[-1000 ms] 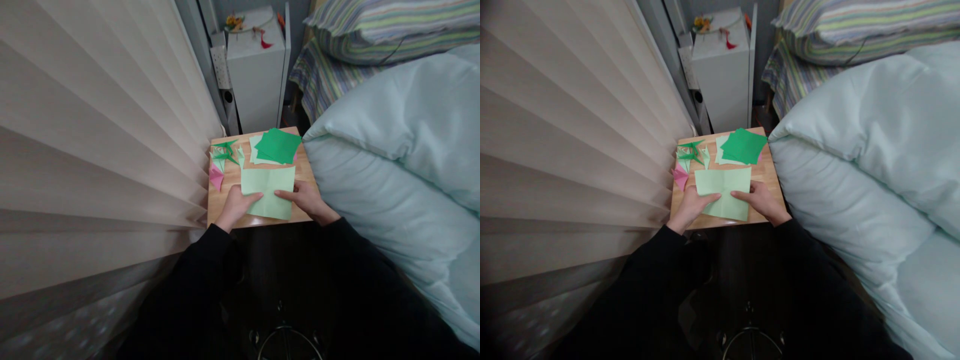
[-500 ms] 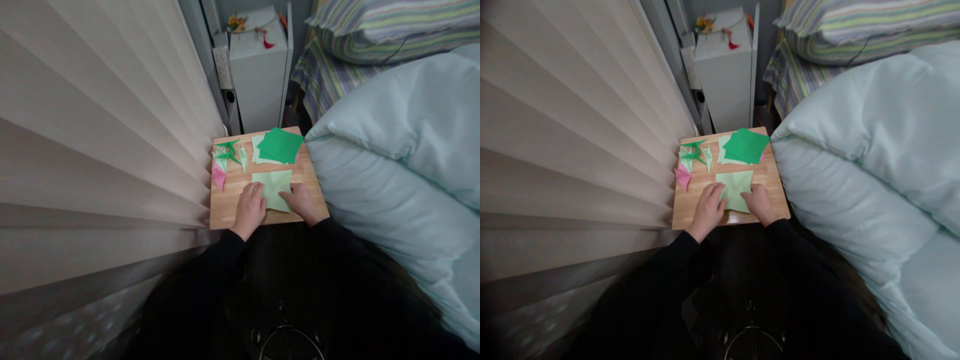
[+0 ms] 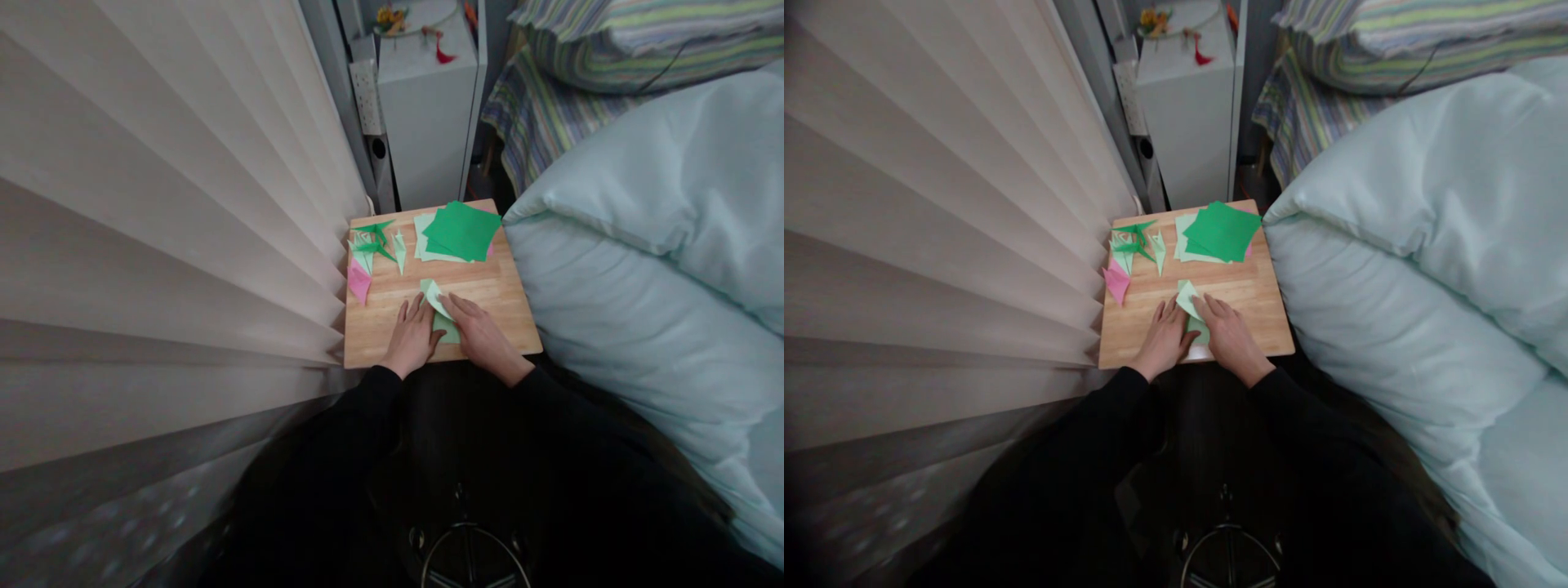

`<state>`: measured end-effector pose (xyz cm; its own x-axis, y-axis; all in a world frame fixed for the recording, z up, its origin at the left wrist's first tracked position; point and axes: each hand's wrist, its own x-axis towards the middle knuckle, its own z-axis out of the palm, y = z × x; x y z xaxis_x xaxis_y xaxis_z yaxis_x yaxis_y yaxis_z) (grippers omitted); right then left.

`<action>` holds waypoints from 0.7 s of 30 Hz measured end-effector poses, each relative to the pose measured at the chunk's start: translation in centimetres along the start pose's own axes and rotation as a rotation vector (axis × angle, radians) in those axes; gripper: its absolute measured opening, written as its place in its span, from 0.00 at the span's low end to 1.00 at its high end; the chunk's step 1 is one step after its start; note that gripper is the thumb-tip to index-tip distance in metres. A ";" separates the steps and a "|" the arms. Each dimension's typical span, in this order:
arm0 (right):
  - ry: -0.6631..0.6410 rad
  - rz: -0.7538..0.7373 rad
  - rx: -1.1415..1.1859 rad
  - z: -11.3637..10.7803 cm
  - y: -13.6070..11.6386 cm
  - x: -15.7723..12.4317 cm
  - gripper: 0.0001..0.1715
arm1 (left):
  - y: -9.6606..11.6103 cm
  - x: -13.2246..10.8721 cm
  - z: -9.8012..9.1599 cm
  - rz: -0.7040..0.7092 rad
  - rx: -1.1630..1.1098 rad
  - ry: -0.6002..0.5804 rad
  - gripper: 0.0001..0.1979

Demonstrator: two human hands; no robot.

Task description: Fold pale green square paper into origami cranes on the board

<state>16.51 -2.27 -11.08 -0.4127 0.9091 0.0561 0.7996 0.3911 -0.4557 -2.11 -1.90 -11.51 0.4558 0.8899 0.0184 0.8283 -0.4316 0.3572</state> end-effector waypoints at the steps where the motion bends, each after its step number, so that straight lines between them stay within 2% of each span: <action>1: -0.046 -0.005 -0.053 0.2 -0.2 -0.5 0.39 | 0.0 0.0 0.0 -0.032 0.011 0.043 0.31; 4: -0.106 0.026 -0.170 0.6 -1.1 -1.5 0.35 | 0.3 -0.2 -0.4 -0.140 0.060 0.171 0.25; 7: -0.100 0.067 -0.201 1.2 -2.0 -1.6 0.35 | 1.2 -0.4 -1.3 -0.230 0.048 0.203 0.16; 11: -0.040 0.156 -0.191 2.1 -3.1 -1.3 0.41 | 2.5 -0.8 -2.2 -0.364 0.012 0.235 0.19; 14: -0.050 0.205 -0.173 2.2 -3.7 -1.4 0.39 | 3.1 -1.3 -1.9 -0.308 0.074 0.195 0.16; 16: -0.064 0.233 -0.155 1.5 -3.8 -1.4 0.36 | 2.9 -1.4 -1.4 -0.257 0.117 0.150 0.17; 19: -0.068 0.225 -0.105 -0.6 -3.3 -1.1 0.29 | 1.5 -1.0 -0.9 -0.202 0.106 0.101 0.21; 21: -0.076 0.170 -0.033 -1.9 -2.6 -0.8 0.29 | 0.0 -0.5 -0.9 -0.116 0.058 0.045 0.22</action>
<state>15.59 -3.79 -8.20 -0.3011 0.9496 -0.0876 0.8739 0.2380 -0.4238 -2.63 -2.17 -10.67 0.3414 0.9397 0.0225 0.8929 -0.3317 0.3045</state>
